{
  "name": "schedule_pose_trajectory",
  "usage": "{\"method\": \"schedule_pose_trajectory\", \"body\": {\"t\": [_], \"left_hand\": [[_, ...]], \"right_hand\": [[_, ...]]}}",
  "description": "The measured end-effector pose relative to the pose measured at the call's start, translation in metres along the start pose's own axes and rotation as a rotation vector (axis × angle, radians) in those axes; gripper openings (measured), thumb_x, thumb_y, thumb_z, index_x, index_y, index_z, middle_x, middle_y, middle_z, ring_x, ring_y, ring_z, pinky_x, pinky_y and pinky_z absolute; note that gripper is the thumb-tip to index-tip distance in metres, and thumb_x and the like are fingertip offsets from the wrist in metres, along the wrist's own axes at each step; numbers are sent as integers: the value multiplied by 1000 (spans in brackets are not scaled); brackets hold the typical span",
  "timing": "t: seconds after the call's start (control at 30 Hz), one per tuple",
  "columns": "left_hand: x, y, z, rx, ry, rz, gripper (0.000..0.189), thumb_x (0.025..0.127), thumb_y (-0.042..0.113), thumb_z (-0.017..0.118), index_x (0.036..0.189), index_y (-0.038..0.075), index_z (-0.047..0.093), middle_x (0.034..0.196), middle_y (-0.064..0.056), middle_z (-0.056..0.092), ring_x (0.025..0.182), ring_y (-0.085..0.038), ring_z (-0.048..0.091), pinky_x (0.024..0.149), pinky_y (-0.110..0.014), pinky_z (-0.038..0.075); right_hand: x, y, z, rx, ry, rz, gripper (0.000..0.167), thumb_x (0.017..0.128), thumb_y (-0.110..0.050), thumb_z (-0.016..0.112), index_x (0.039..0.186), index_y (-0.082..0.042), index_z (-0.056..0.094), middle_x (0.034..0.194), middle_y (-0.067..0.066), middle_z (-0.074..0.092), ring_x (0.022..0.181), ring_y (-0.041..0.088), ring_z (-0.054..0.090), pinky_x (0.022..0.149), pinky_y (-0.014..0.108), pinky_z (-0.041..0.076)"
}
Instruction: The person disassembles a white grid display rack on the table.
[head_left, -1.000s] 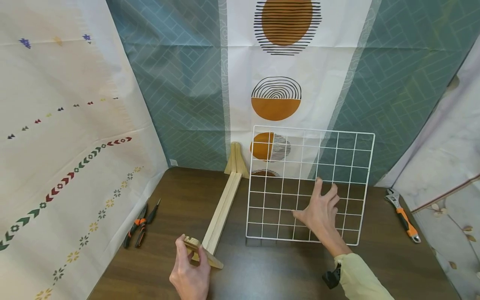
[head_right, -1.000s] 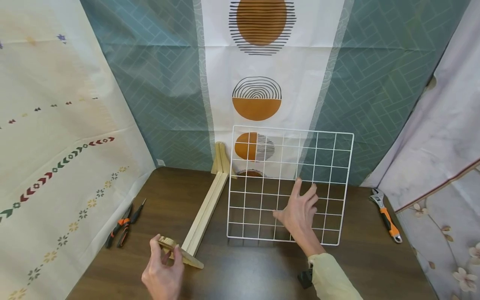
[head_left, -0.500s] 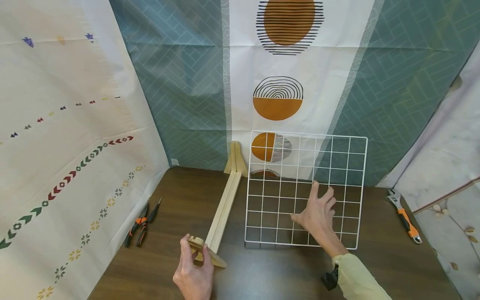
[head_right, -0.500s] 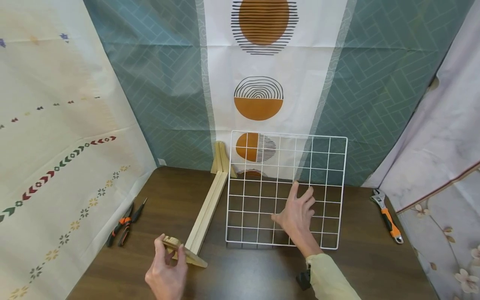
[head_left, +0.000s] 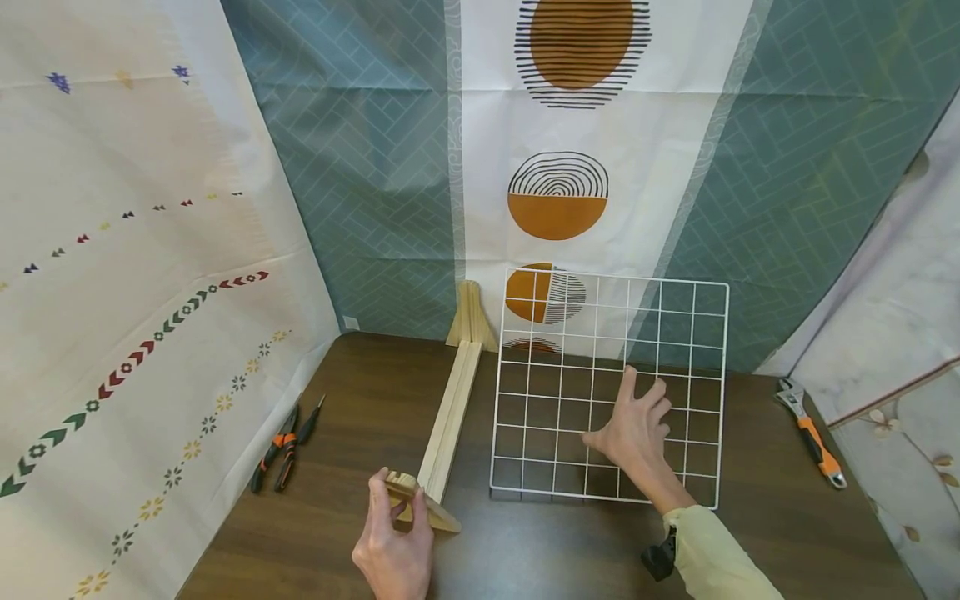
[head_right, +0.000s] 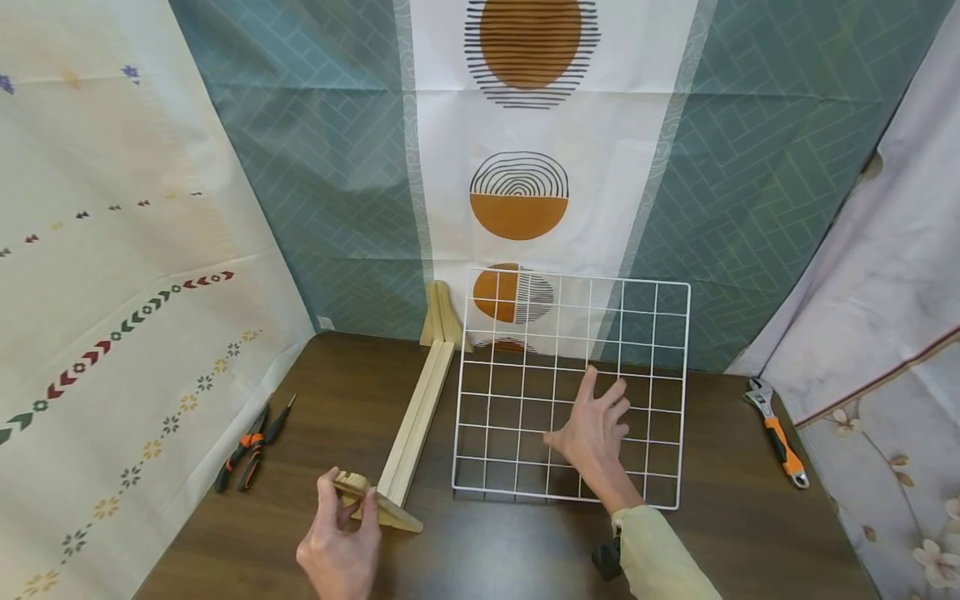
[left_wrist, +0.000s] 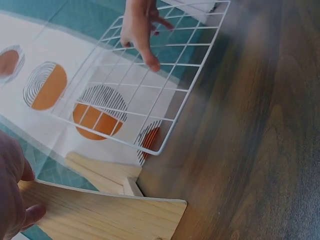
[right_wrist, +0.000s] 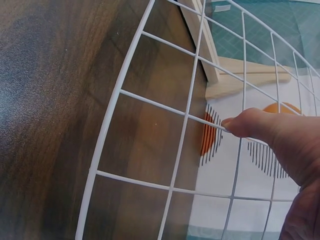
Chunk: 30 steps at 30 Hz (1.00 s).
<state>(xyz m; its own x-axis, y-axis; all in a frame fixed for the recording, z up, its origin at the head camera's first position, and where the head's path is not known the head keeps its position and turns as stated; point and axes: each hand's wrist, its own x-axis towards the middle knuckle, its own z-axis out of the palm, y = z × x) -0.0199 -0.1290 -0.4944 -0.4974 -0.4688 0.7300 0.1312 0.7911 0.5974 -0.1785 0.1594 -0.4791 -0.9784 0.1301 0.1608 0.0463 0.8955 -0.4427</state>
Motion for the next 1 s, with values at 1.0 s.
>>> {"method": "schedule_pose_trajectory", "body": {"t": [1.0], "left_hand": [[-3,5,8,-60,53,-11,54,60,-8,91,109,-2,69,110,-12,73,57,-21,70,52,-23,55]], "right_hand": [[-2,11,15,-45,-147,78,134,53,-34,100,149,-2,13,138,46,11,116,66,29,72,75,45]]}}
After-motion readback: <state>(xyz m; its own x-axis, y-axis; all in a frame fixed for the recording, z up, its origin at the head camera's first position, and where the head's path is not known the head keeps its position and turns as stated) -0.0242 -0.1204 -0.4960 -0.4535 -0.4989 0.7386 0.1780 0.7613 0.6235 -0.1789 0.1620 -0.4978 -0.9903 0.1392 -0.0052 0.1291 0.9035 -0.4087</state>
